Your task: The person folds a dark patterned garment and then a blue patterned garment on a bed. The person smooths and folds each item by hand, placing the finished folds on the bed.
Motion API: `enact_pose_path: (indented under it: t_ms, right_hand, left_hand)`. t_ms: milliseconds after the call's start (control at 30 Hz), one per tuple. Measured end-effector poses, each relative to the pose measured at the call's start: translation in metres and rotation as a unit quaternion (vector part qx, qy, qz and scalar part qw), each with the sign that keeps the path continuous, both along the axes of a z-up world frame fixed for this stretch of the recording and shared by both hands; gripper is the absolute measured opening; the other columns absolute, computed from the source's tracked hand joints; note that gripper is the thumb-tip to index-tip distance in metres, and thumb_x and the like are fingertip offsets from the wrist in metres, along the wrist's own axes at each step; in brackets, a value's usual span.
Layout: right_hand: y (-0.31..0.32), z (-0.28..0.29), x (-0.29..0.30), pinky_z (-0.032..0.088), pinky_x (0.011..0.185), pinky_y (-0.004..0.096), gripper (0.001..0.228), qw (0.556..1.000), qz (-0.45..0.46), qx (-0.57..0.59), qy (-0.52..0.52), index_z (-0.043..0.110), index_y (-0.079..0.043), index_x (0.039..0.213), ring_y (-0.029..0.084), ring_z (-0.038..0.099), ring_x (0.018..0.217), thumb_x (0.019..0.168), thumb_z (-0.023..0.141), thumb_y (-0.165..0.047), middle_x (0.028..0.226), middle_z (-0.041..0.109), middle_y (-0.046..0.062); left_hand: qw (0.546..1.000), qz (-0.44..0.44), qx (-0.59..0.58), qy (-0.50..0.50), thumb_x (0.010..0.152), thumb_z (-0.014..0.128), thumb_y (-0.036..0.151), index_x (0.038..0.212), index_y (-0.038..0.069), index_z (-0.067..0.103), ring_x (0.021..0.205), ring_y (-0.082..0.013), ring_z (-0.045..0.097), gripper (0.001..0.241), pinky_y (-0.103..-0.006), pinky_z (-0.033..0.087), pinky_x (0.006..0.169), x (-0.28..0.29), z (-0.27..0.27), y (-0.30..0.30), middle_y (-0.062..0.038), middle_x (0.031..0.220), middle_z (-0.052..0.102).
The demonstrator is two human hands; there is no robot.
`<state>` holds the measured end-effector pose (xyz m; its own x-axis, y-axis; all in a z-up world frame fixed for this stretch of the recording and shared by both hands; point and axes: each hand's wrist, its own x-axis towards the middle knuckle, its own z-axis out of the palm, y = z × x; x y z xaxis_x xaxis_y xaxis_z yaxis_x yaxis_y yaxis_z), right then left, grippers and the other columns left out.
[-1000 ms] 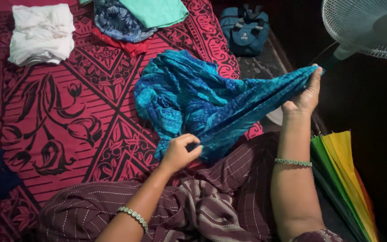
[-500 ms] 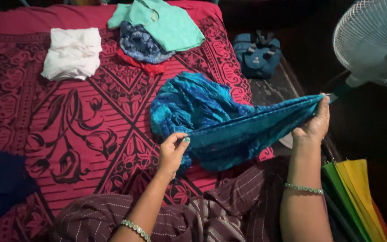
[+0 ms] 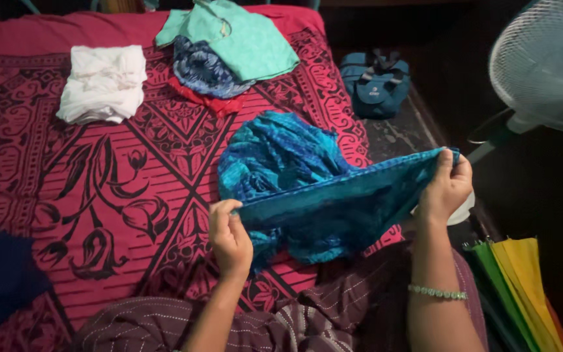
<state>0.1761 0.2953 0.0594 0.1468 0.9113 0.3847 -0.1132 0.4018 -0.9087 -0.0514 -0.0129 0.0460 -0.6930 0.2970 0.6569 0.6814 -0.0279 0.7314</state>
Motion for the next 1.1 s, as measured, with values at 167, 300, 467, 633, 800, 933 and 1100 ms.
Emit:
enact_pose_path:
  t_ms: [167,300,467,633,800,933,1100]
  right_hand:
    - [-0.016,-0.014,-0.015,0.045,0.066,0.023,0.022,0.978,0.094,-0.067,-0.174,0.071,0.000,0.100,0.004,0.055,0.075,0.104,0.071,-0.022,0.086,0.064,-0.004]
    - [0.012,-0.068,-0.062,0.050,0.070,0.040,0.039,0.894,0.102,-0.085,-0.428,0.074,0.000,0.103,0.024,0.067,0.076,0.100,0.070,-0.039,0.084,0.072,0.018]
    - [0.012,-0.136,-0.086,0.052,0.082,0.052,0.045,0.857,0.049,-0.105,-0.502,0.074,-0.008,0.112,0.044,0.068,0.097,0.094,0.069,-0.049,0.101,0.072,0.024]
    - [0.013,-0.144,-0.093,0.052,0.082,0.053,0.046,0.843,0.028,-0.067,-0.532,0.074,-0.012,0.116,0.044,0.068,0.097,0.097,0.066,-0.053,0.103,0.073,0.022]
    - [-0.002,-0.115,-0.100,0.050,0.086,0.054,0.048,0.852,-0.010,0.005,-0.524,0.071,-0.008,0.119,0.044,0.066,0.102,0.092,0.072,-0.048,0.109,0.072,0.022]
    - [-0.039,-0.075,-0.106,0.046,0.100,0.051,0.035,0.882,-0.002,0.151,-0.446,0.068,-0.007,0.122,0.039,0.062,0.114,0.099,0.070,-0.032,0.118,0.069,0.018]
    - [-0.102,-0.087,-0.120,0.030,0.120,0.051,0.048,0.752,0.250,0.314,-0.523,0.058,-0.013,0.141,0.033,0.042,0.147,0.096,0.062,-0.031,0.146,0.058,0.011]
  left_hand:
    - [0.993,0.101,-0.065,-0.013,0.099,0.054,-0.004,0.118,0.000,0.062,0.101,-0.0369,0.064,0.021,-0.0433,0.051,0.087,-0.028,-0.022,-0.021,-0.018,0.106,0.065]
    - [0.971,0.157,-0.165,-0.068,0.096,0.054,-0.003,0.120,0.003,0.060,0.104,-0.0409,0.064,0.026,-0.0493,0.051,0.086,-0.060,-0.083,-0.004,-0.020,0.112,0.066]
    - [0.903,0.195,-0.330,-0.193,0.101,0.055,0.008,0.125,0.011,0.053,0.101,-0.0428,0.064,0.024,-0.0541,0.052,0.079,-0.057,-0.120,0.007,-0.016,0.128,0.063]
    - [0.893,0.334,-0.300,0.037,0.094,0.057,0.024,0.120,0.007,0.051,0.109,-0.0410,0.063,0.032,-0.0513,0.048,0.085,-0.045,-0.105,0.024,-0.017,0.120,0.059]
    - [0.900,-0.066,-0.394,0.172,0.095,0.053,0.015,0.118,0.008,0.065,0.115,-0.0316,0.055,0.027,-0.0479,0.045,0.101,-0.019,-0.109,0.048,-0.011,0.113,0.062]
    - [0.934,-0.024,-0.338,0.116,0.099,0.053,0.021,0.135,0.004,0.057,0.129,-0.0339,0.052,0.040,-0.0471,0.042,0.109,-0.003,-0.121,0.051,-0.013,0.138,0.058]
    - [0.902,0.022,-0.426,0.065,0.091,0.059,0.043,0.155,0.008,0.036,0.145,-0.0351,0.032,0.076,-0.0520,0.023,0.117,-0.005,-0.114,0.042,-0.014,0.158,0.039]
